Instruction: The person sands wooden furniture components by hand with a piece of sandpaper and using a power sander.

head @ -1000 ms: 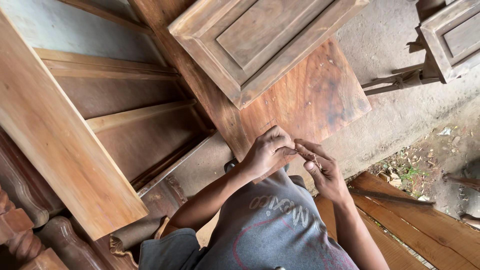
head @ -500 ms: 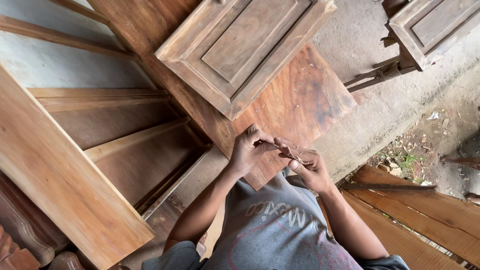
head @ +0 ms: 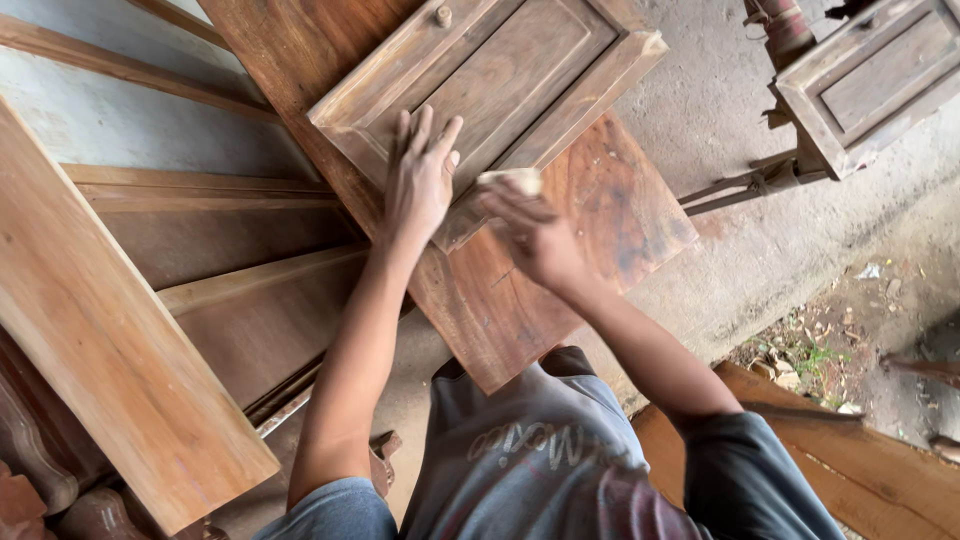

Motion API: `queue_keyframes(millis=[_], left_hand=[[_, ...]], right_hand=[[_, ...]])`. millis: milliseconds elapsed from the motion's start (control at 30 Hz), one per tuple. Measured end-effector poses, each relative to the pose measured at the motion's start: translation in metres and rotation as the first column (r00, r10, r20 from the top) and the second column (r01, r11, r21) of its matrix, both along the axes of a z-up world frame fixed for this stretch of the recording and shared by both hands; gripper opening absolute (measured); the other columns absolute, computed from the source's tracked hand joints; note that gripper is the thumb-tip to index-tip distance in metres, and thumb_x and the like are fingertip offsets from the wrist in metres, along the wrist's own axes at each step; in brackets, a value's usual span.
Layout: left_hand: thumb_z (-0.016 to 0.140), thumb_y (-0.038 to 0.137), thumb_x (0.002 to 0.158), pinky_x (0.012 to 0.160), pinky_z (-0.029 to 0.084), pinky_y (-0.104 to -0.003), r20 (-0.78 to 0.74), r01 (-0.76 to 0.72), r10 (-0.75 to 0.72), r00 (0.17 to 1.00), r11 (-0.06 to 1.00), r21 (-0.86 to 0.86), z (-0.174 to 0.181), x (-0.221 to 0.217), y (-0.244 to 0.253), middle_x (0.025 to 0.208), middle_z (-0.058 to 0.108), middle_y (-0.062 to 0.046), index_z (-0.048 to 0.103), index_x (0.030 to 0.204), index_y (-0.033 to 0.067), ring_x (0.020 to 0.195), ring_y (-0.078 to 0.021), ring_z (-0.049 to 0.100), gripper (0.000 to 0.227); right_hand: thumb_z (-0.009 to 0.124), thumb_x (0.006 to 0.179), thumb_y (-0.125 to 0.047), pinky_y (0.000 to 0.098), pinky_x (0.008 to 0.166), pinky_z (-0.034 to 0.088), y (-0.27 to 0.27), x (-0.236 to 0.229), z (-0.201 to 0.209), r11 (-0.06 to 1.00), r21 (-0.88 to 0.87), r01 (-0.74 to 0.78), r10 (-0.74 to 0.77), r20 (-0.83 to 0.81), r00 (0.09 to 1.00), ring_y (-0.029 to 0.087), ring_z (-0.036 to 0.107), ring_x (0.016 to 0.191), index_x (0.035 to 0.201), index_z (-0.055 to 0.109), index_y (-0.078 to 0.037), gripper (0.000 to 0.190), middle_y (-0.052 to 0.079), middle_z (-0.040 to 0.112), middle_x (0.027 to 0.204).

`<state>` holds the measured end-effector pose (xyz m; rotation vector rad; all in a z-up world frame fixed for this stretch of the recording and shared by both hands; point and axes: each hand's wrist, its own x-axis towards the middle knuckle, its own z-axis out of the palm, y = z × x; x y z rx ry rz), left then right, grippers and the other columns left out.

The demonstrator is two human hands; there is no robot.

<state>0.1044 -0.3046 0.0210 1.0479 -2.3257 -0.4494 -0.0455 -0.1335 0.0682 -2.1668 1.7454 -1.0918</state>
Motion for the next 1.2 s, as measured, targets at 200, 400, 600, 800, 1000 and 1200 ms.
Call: queue_keyframes(millis=[200,400,600,800,1000,1200], left_hand=[[0.068,0.028,0.094,0.118,0.025,-0.061,0.218,-0.078,0.036,0.975,0.978,0.191,0.018,-0.004,-0.005,0.157,0.04,-0.024,0.066,0.136,0.0263,0.143,-0.0574,0.029,0.042],[0.069,0.029,0.095,0.118,0.024,-0.063,0.261,-0.08,0.032,0.965,0.981,0.177,0.009,-0.004,-0.009,0.156,0.042,-0.023,0.071,0.133,0.0279,0.143,-0.06,0.029,0.038],[0.071,0.026,0.093,0.117,0.029,-0.062,0.248,-0.039,-0.007,0.969,0.983,0.181,0.015,0.001,-0.009,0.155,0.043,-0.027,0.07,0.135,0.0243,0.141,-0.0621,0.03,0.041],[0.072,0.023,0.095,0.119,0.031,-0.061,0.259,-0.026,-0.015,0.966,0.988,0.154,0.017,0.0,-0.01,0.155,0.044,-0.028,0.07,0.135,0.0235,0.142,-0.063,0.03,0.04],[0.071,0.021,0.098,0.12,0.031,-0.06,0.242,-0.026,-0.021,0.97,0.981,0.19,0.012,0.006,-0.008,0.157,0.043,-0.028,0.069,0.138,0.0229,0.145,-0.0634,0.026,0.04],[0.072,0.022,0.093,0.117,0.033,-0.059,0.235,-0.037,-0.016,0.972,0.976,0.217,0.019,0.004,-0.008,0.155,0.043,-0.028,0.068,0.136,0.0231,0.144,-0.0622,0.027,0.043]], right_hand=[[0.058,0.096,-0.017,0.0478,0.118,0.045,-0.054,-0.098,-0.038,0.962,0.076,-0.262,0.264,-0.029,0.964,0.02,0.055,0.141,0.144,0.057,-0.011,0.048,0.002,0.056,0.152],[0.047,0.104,-0.012,0.0429,0.123,0.047,-0.079,-0.18,-0.062,0.998,0.067,-0.01,0.007,0.034,0.999,0.017,0.058,0.141,0.146,0.055,-0.009,0.043,-0.001,0.059,0.153],[0.047,0.106,-0.013,0.0427,0.122,0.047,-0.075,-0.162,-0.073,0.988,0.031,-0.149,0.152,-0.131,0.98,0.018,0.058,0.14,0.148,0.054,-0.006,0.043,0.003,0.058,0.152],[0.047,0.108,-0.013,0.0424,0.121,0.048,-0.085,-0.194,-0.072,0.999,-0.044,0.03,-0.038,-0.192,0.981,0.02,0.058,0.139,0.149,0.053,-0.004,0.043,0.007,0.058,0.151],[0.048,0.11,-0.014,0.0421,0.12,0.048,-0.099,-0.25,-0.113,0.995,0.013,0.101,-0.099,-0.091,0.991,0.021,0.057,0.138,0.151,0.052,-0.002,0.043,0.01,0.058,0.15],[0.048,0.112,-0.015,0.0418,0.119,0.048,-0.056,-0.179,-0.197,0.99,0.138,0.009,0.034,-0.311,0.95,0.023,0.057,0.137,0.152,0.05,0.0,0.043,0.014,0.058,0.149]])
